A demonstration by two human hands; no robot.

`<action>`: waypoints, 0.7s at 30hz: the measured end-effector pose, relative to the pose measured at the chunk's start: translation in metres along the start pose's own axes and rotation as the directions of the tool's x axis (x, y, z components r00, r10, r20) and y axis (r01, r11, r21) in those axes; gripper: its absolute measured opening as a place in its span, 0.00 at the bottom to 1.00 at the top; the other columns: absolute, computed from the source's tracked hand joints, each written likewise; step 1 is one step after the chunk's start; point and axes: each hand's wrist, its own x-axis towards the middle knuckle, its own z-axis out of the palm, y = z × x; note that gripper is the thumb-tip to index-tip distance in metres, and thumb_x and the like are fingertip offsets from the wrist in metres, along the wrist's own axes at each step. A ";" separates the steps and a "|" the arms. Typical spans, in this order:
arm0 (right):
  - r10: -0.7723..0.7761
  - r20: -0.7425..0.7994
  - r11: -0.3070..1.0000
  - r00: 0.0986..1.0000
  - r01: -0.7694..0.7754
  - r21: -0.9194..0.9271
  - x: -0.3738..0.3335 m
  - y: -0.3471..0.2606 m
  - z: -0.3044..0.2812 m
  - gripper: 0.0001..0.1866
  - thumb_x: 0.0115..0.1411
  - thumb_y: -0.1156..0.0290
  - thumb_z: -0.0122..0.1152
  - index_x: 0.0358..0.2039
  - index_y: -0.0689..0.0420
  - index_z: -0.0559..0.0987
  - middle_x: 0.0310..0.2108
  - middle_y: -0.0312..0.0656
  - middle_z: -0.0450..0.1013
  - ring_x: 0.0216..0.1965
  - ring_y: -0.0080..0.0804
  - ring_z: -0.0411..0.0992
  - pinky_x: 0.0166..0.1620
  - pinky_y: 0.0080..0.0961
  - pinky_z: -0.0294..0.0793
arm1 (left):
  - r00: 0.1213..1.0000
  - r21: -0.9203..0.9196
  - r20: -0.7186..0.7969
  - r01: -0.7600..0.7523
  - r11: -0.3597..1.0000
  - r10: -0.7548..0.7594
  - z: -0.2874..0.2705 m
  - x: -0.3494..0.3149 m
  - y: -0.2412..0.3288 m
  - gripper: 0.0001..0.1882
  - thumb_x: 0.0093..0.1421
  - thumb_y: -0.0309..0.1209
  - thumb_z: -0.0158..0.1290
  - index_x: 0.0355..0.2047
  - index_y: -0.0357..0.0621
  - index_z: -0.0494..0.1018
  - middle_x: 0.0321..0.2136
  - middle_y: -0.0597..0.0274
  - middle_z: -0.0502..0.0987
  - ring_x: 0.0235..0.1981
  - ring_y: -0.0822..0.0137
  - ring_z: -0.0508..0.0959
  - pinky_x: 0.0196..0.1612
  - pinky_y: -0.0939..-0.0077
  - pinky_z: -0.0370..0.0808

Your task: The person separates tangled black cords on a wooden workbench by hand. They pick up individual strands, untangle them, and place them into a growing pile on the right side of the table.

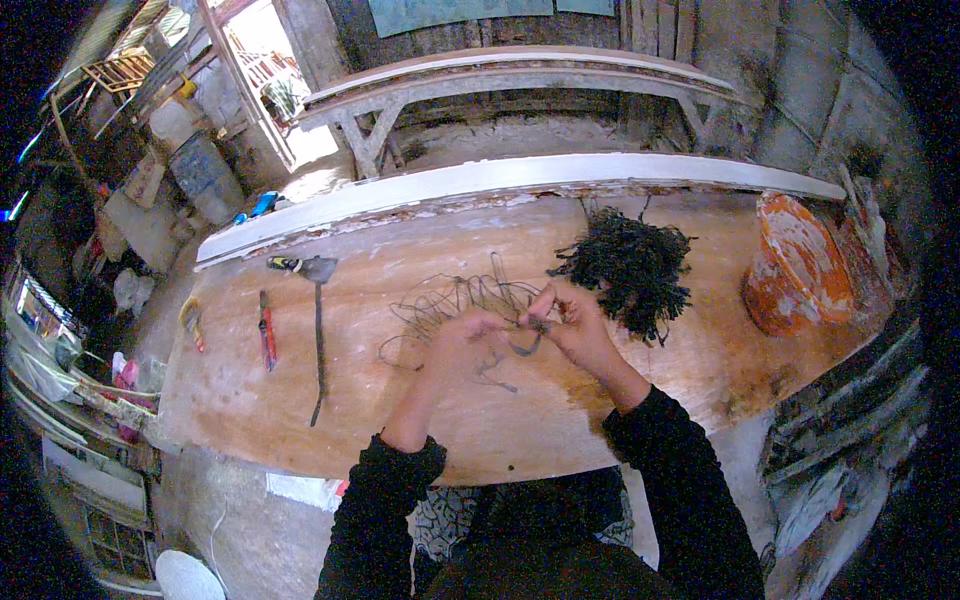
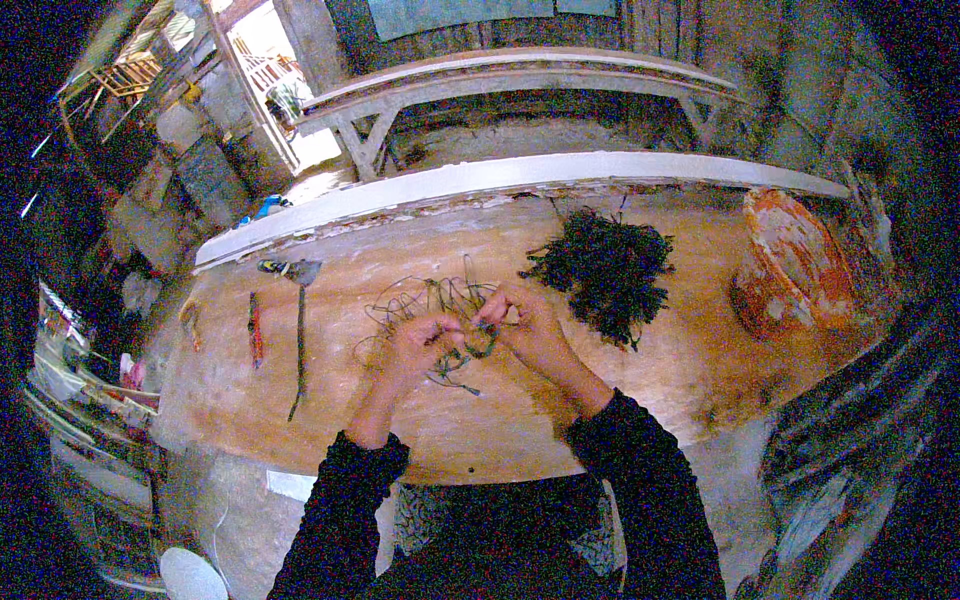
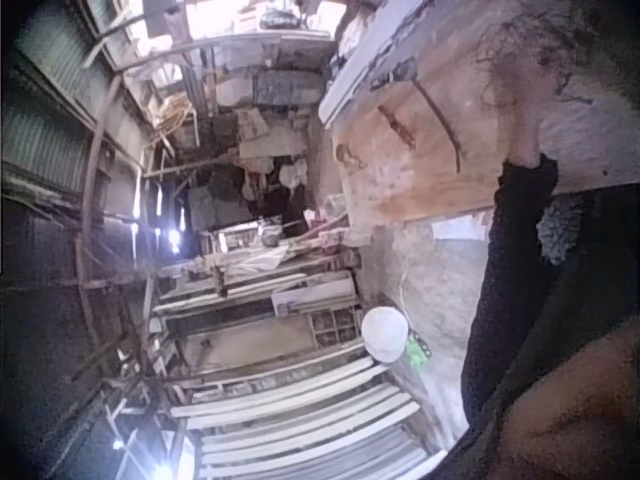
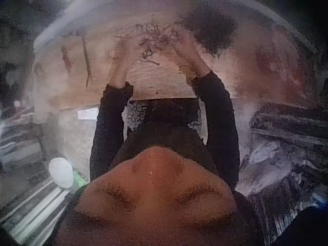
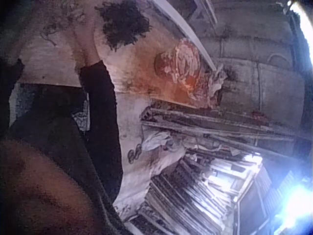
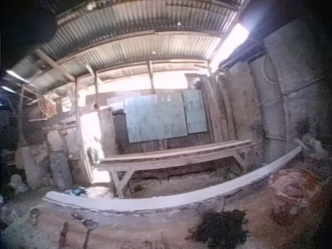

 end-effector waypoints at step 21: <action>-0.020 -0.120 0.998 0.993 0.011 -0.067 0.004 0.014 -0.007 0.06 0.41 0.77 0.59 0.23 0.55 0.76 0.30 0.36 0.64 0.34 0.24 0.61 0.37 0.19 0.60 | 0.848 0.051 -0.525 -0.055 0.997 0.073 -0.023 0.008 -0.025 0.03 0.45 0.25 0.51 0.21 0.38 0.69 0.18 0.65 0.72 0.21 0.78 0.68 0.25 0.83 0.65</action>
